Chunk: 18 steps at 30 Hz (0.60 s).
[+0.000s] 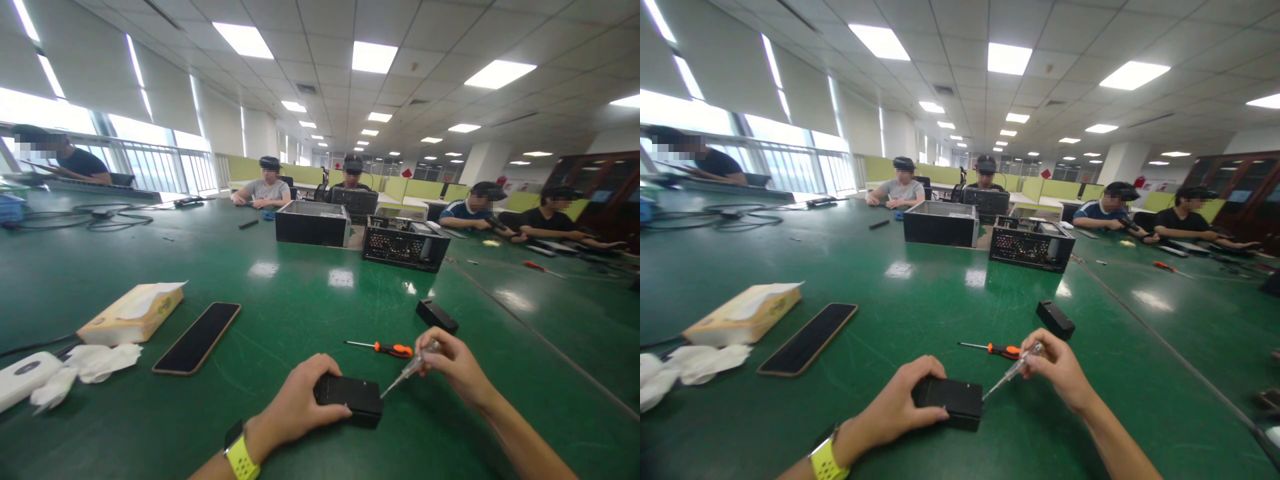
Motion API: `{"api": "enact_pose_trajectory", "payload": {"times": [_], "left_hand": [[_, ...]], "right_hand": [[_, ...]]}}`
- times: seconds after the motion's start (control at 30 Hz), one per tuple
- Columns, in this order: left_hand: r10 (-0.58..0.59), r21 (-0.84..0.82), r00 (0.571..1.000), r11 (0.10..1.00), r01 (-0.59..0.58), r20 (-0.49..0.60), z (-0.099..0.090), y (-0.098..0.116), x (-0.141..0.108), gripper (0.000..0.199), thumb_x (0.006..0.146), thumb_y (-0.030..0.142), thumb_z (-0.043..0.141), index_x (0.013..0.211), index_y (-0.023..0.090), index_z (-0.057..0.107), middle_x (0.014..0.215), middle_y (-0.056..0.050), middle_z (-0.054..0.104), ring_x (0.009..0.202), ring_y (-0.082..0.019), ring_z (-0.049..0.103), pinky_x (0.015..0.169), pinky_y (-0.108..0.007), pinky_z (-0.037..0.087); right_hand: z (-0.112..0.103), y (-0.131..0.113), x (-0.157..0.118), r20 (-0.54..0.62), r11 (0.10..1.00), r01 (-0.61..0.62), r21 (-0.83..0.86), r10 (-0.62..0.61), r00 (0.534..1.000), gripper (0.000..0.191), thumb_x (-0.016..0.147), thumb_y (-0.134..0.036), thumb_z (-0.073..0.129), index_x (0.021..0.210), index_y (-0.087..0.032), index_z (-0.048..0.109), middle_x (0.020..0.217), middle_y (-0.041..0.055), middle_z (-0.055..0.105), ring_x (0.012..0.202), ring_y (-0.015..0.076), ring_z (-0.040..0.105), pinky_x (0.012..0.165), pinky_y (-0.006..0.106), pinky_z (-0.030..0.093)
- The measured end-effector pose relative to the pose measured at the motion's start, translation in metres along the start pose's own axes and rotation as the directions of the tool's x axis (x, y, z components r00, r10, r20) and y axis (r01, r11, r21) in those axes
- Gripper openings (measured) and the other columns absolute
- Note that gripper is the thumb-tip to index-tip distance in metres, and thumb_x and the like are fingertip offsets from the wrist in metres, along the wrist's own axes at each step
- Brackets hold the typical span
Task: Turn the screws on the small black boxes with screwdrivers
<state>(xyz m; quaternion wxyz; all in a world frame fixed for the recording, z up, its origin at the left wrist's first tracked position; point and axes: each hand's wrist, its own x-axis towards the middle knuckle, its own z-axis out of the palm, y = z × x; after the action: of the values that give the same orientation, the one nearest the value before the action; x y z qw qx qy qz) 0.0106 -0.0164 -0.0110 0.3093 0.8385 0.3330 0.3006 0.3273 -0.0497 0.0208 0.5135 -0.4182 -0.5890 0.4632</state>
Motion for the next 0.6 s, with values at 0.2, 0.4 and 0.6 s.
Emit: {"api": "enact_pose_trajectory", "payload": {"times": [0.2,0.4,0.6], "left_hand": [[-0.005,-0.002,1.0,1.0,0.005,0.004,0.0,-0.001,0.0,0.039,0.071,0.039,0.083,0.096,0.019,0.06,0.094,-0.002,0.062,0.084,-0.021,0.057,0.075,-0.029,0.043],[0.005,-0.01,1.0,1.0,-0.005,0.001,0.0,0.0,0.0,0.037,0.071,0.037,0.083,0.095,0.019,0.06,0.093,-0.002,0.062,0.084,-0.021,0.057,0.076,-0.029,0.042],[0.004,-0.021,1.0,1.0,-0.003,0.002,0.001,0.0,0.0,0.039,0.071,0.039,0.083,0.094,0.018,0.06,0.094,-0.003,0.062,0.084,-0.022,0.057,0.076,-0.03,0.043]], "right_hand": [[-0.008,-0.037,-0.023,0.113,0.8,0.123,-0.588,-0.069,0.991,0.019,0.086,-0.037,0.066,0.092,-0.02,0.07,0.085,0.0055,0.071,0.078,0.022,0.065,0.072,0.034,0.05],[-0.022,-0.033,-0.024,0.137,0.752,0.001,-0.659,0.118,0.984,0.026,0.087,-0.043,0.062,0.081,-0.018,0.066,0.068,0.0003,0.063,0.062,0.017,0.058,0.06,0.029,0.044],[-0.034,-0.019,-0.023,0.228,0.818,-0.029,-0.574,0.194,0.954,0.032,0.081,-0.048,0.067,0.078,-0.016,0.065,0.075,0.0009,0.061,0.069,0.016,0.051,0.064,0.027,0.039]]}}
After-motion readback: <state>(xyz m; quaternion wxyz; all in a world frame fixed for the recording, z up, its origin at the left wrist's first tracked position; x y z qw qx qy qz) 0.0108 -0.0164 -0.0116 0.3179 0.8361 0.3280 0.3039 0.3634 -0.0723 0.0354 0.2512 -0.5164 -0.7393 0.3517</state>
